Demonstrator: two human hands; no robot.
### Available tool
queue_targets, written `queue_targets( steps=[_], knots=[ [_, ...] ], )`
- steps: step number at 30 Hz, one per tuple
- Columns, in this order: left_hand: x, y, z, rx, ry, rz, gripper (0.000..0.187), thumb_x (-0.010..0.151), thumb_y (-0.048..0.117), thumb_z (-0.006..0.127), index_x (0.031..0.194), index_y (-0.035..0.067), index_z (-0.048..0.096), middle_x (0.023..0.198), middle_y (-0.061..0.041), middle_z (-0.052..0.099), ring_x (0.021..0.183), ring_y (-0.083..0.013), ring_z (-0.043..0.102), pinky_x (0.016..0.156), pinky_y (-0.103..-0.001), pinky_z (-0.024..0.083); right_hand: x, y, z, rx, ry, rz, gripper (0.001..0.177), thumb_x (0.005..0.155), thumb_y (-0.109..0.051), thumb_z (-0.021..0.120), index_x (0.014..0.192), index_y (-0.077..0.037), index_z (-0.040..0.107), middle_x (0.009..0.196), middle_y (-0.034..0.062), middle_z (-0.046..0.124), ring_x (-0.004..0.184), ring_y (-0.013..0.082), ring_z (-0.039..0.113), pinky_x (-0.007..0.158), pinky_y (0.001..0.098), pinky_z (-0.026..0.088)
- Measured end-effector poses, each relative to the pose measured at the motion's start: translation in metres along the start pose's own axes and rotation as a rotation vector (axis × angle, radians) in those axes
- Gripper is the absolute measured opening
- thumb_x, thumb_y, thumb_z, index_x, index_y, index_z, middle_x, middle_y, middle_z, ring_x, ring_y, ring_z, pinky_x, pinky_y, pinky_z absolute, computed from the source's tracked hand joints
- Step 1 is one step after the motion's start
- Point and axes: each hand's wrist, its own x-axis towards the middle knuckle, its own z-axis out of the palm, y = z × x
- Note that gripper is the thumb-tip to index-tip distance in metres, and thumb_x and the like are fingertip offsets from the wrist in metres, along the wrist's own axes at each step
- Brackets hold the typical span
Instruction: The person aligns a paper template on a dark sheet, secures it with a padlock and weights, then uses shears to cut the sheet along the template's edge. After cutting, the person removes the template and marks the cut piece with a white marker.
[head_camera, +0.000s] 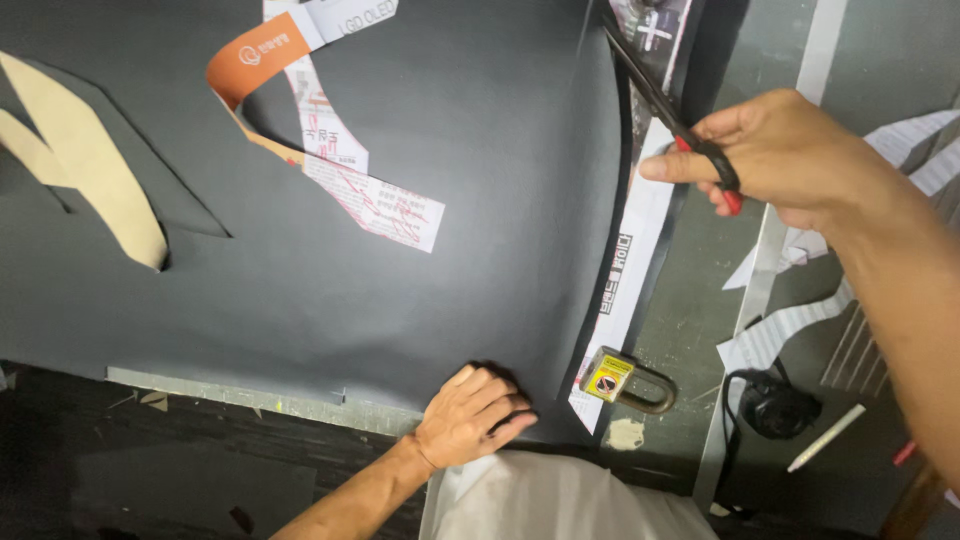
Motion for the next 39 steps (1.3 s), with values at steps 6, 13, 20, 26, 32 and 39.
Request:
queue_targets(
  steps=[6,13,20,26,32,39],
  knots=[
    [0.004,0.002,-0.003,0.036,-0.026,0.01,0.028,0.087,0.034,0.081,0.095,0.01,0.071,0.098,-0.003,0.064,0.093,-0.0221,0.059,0.081,-0.036,0.047,0.0,0.0,-0.004,-0.007,0.003,-0.045,0.041,0.074,-0.026,0.088,0.096,0.006,0.076,0.064,0.0098,0.06,0.048,0.0141,0.051,0.044,0.0278,0.039],
    [0.003,0.002,-0.008,-0.02,-0.052,-0.005,0.025,0.093,0.029,0.078,0.102,0.006,0.071,0.097,-0.004,0.063,0.09,-0.0234,0.057,0.08,-0.037,0.046,0.013,-0.004,-0.004,-0.057,0.021,-0.019,0.042,0.076,-0.027,0.087,0.097,0.007,0.076,0.065,0.0117,0.061,0.049,0.0158,0.051,0.045,0.0296,0.04],
    [0.009,0.014,-0.022,-0.119,0.003,-0.121,0.013,0.094,0.016,0.076,0.097,0.006,0.068,0.095,-0.008,0.061,0.091,-0.0272,0.058,0.085,-0.039,0.048,-0.007,-0.019,0.01,-0.129,0.104,0.092,0.043,0.076,-0.023,0.087,0.106,0.005,0.074,0.076,0.0137,0.07,0.055,0.0176,0.054,0.049,0.0302,0.043],
    [0.006,-0.007,-0.077,-0.055,0.438,-0.567,0.005,0.085,0.007,0.074,0.086,0.009,0.07,0.084,-0.005,0.069,0.078,-0.0233,0.063,0.071,-0.038,0.049,-0.043,-0.011,0.033,0.143,0.223,0.175,0.031,0.081,-0.018,0.08,0.104,0.0,0.074,0.071,0.0123,0.068,0.056,0.0179,0.059,0.052,0.0318,0.048],
    [-0.009,-0.058,-0.107,0.292,0.466,-0.532,0.016,0.084,0.008,0.074,0.092,0.003,0.062,0.097,-0.012,0.065,0.088,-0.0314,0.058,0.078,-0.043,0.044,-0.024,0.013,0.092,0.396,0.137,0.019,0.026,0.086,-0.018,0.079,0.1,0.004,0.074,0.069,0.0066,0.063,0.057,0.0146,0.057,0.052,0.0312,0.048],
    [-0.026,-0.078,-0.099,0.351,0.441,-0.437,0.019,0.079,0.011,0.074,0.09,0.004,0.06,0.102,-0.015,0.063,0.09,-0.0339,0.056,0.079,-0.045,0.042,0.006,0.014,0.112,0.56,0.07,-0.048,0.031,0.09,-0.029,0.076,0.097,0.001,0.071,0.067,0.0064,0.063,0.058,0.0146,0.061,0.056,0.0295,0.05]
  ],
)
